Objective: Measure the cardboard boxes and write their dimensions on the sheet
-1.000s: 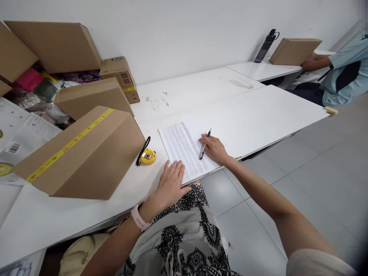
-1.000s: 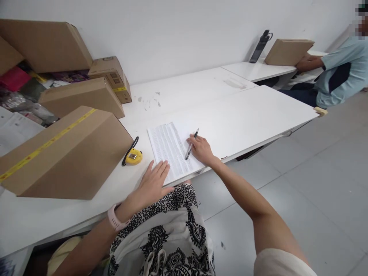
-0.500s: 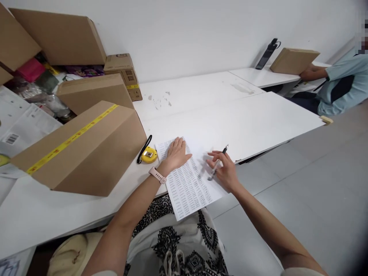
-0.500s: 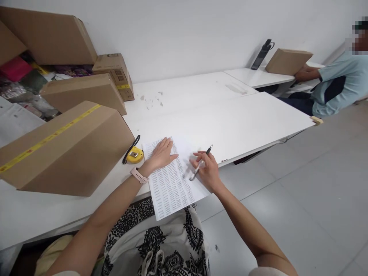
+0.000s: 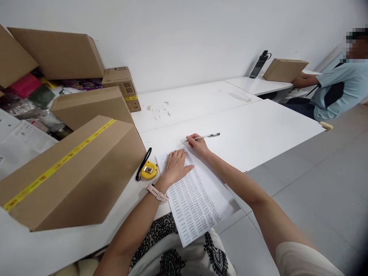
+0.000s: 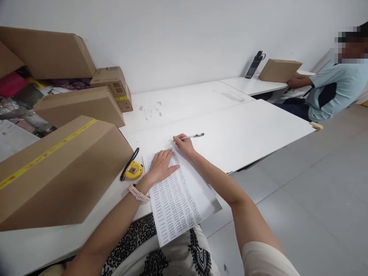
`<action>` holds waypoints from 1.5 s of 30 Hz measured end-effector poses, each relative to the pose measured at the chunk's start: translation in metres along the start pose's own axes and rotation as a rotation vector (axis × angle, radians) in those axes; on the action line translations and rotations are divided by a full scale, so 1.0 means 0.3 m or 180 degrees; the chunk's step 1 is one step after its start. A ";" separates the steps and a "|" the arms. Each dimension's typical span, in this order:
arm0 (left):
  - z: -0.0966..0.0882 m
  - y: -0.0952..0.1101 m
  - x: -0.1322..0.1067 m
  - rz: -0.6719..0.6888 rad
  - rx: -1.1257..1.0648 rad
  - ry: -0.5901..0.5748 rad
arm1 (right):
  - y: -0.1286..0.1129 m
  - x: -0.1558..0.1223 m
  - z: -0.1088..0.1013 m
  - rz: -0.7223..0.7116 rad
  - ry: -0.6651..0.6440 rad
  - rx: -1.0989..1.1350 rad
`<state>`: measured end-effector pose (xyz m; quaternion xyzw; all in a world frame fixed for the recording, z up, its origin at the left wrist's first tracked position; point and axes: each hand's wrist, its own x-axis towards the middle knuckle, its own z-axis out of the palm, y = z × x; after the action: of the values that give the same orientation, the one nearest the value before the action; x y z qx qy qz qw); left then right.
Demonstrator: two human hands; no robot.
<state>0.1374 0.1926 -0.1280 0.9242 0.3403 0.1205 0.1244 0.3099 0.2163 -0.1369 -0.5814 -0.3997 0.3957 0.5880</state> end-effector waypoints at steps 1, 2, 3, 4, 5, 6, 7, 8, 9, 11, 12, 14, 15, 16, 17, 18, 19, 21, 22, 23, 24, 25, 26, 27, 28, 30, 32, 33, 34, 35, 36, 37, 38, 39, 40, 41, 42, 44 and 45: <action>0.000 -0.002 0.003 -0.0004 -0.0066 0.0023 | 0.013 -0.001 -0.004 -0.0085 0.0009 -0.0101; -0.002 -0.005 0.005 -0.0030 -0.0177 0.0041 | 0.022 -0.004 -0.011 -0.0178 -0.0030 -0.0165; -0.004 -0.008 0.007 -0.0078 -0.0321 0.0054 | 0.027 -0.009 -0.017 -0.0268 -0.0103 -0.0189; -0.008 -0.012 0.008 -0.0137 -0.0479 0.0060 | 0.028 -0.013 -0.023 -0.0338 -0.0174 -0.0194; -0.013 -0.017 0.010 -0.0203 -0.0633 0.0062 | 0.027 -0.017 -0.028 -0.0385 -0.0232 -0.0206; -0.019 -0.024 0.012 -0.0266 -0.0764 0.0060 | 0.025 -0.019 -0.031 -0.0410 -0.0258 -0.0245; -0.026 -0.031 0.016 -0.0311 -0.0846 0.0051 | 0.023 -0.020 -0.032 -0.0419 -0.0252 -0.0323; -0.032 -0.039 0.021 -0.0375 -0.0934 0.0050 | 0.021 -0.019 -0.032 -0.0428 -0.0226 -0.0429; -0.039 -0.046 0.030 -0.0467 -0.1036 0.0061 | 0.020 -0.017 -0.032 -0.0442 -0.0209 -0.0545; -0.049 -0.060 0.057 -0.0723 -0.1301 0.0107 | 0.022 -0.011 -0.032 -0.0473 -0.0208 -0.0709; -0.052 -0.066 0.077 -0.0868 -0.1421 0.0142 | 0.024 -0.008 -0.033 -0.0482 -0.0214 -0.0736; -0.050 -0.077 0.125 -0.1150 -0.1557 0.0230 | 0.028 -0.001 -0.035 -0.0442 -0.0213 -0.0656; -0.047 -0.082 0.150 -0.1270 -0.1555 0.0278 | 0.029 0.002 -0.036 -0.0390 -0.0206 -0.0571; -0.043 -0.086 0.175 -0.1400 -0.1564 0.0332 | 0.029 0.006 -0.036 -0.0330 -0.0203 -0.0484; -0.038 -0.091 0.197 -0.1524 -0.1575 0.0385 | 0.027 0.009 -0.036 -0.0275 -0.0210 -0.0427; -0.032 -0.095 0.216 -0.1627 -0.1587 0.0431 | 0.026 0.012 -0.035 -0.0241 -0.0201 -0.0419; -0.028 -0.099 0.230 -0.1704 -0.1604 0.0468 | 0.023 0.014 -0.034 -0.0236 -0.0174 -0.0469; -0.021 -0.107 0.247 -0.1792 -0.1651 0.0515 | 0.019 0.019 -0.030 -0.0325 -0.0084 -0.0665; -0.019 -0.110 0.250 -0.1813 -0.1674 0.0530 | 0.019 0.021 -0.029 -0.0401 -0.0040 -0.0761; -0.018 -0.114 0.251 -0.1828 -0.1694 0.0540 | 0.018 0.022 -0.028 -0.0478 -0.0006 -0.0838; -0.017 -0.117 0.252 -0.1835 -0.1710 0.0542 | 0.019 0.023 -0.028 -0.0540 0.0003 -0.0894; -0.017 -0.120 0.252 -0.1840 -0.1720 0.0533 | 0.019 0.024 -0.028 -0.0585 -0.0007 -0.0937; -0.017 -0.123 0.253 -0.1842 -0.1727 0.0514 | 0.020 0.024 -0.029 -0.0611 -0.0022 -0.0979; -0.018 -0.126 0.254 -0.1841 -0.1731 0.0487 | 0.020 0.024 -0.031 -0.0618 -0.0046 -0.1026; -0.018 -0.128 0.256 -0.1841 -0.1730 0.0456 | 0.020 0.024 -0.032 -0.0616 -0.0080 -0.1067; -0.020 -0.131 0.262 -0.1839 -0.1709 0.0398 | 0.020 0.024 -0.035 -0.0607 -0.0134 -0.1102; -0.022 -0.130 0.268 -0.1841 -0.1656 0.0352 | 0.022 0.025 -0.035 -0.0611 -0.0134 -0.1094; -0.023 -0.127 0.270 -0.1842 -0.1617 0.0332 | 0.023 0.025 -0.035 -0.0617 -0.0122 -0.1081; -0.025 -0.124 0.272 -0.1844 -0.1572 0.0312 | 0.026 0.026 -0.034 -0.0617 -0.0111 -0.1073; -0.026 -0.121 0.274 -0.1847 -0.1524 0.0292 | 0.028 0.026 -0.033 -0.0610 -0.0099 -0.1076; -0.027 -0.117 0.276 -0.1853 -0.1473 0.0276 | 0.031 0.026 -0.032 -0.0597 -0.0085 -0.1084; -0.029 -0.113 0.278 -0.1861 -0.1425 0.0258 | 0.033 0.026 -0.031 -0.0581 -0.0067 -0.1092; -0.030 -0.110 0.279 -0.1871 -0.1381 0.0240 | 0.035 0.026 -0.031 -0.0562 -0.0050 -0.1106; -0.031 -0.108 0.280 -0.1882 -0.1343 0.0222 | 0.036 0.025 -0.030 -0.0547 -0.0039 -0.1124; -0.033 -0.106 0.281 -0.1892 -0.1311 0.0205 | 0.036 0.024 -0.030 -0.0536 -0.0043 -0.1145; -0.034 -0.104 0.281 -0.1898 -0.1284 0.0187 | 0.036 0.023 -0.030 -0.0533 -0.0058 -0.1167; -0.035 -0.102 0.282 -0.1902 -0.1261 0.0171 | 0.035 0.021 -0.030 -0.0542 -0.0086 -0.1188; -0.038 -0.099 0.281 -0.1903 -0.1216 0.0149 | 0.033 0.020 -0.030 -0.0582 -0.0121 -0.1230; -0.039 -0.097 0.280 -0.1903 -0.1194 0.0140 | 0.033 0.019 -0.030 -0.0603 -0.0121 -0.1253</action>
<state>0.1785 0.2713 -0.1145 0.7419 0.5704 0.1591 0.3144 0.3203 0.2185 -0.1467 -0.6372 -0.5331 0.2639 0.4901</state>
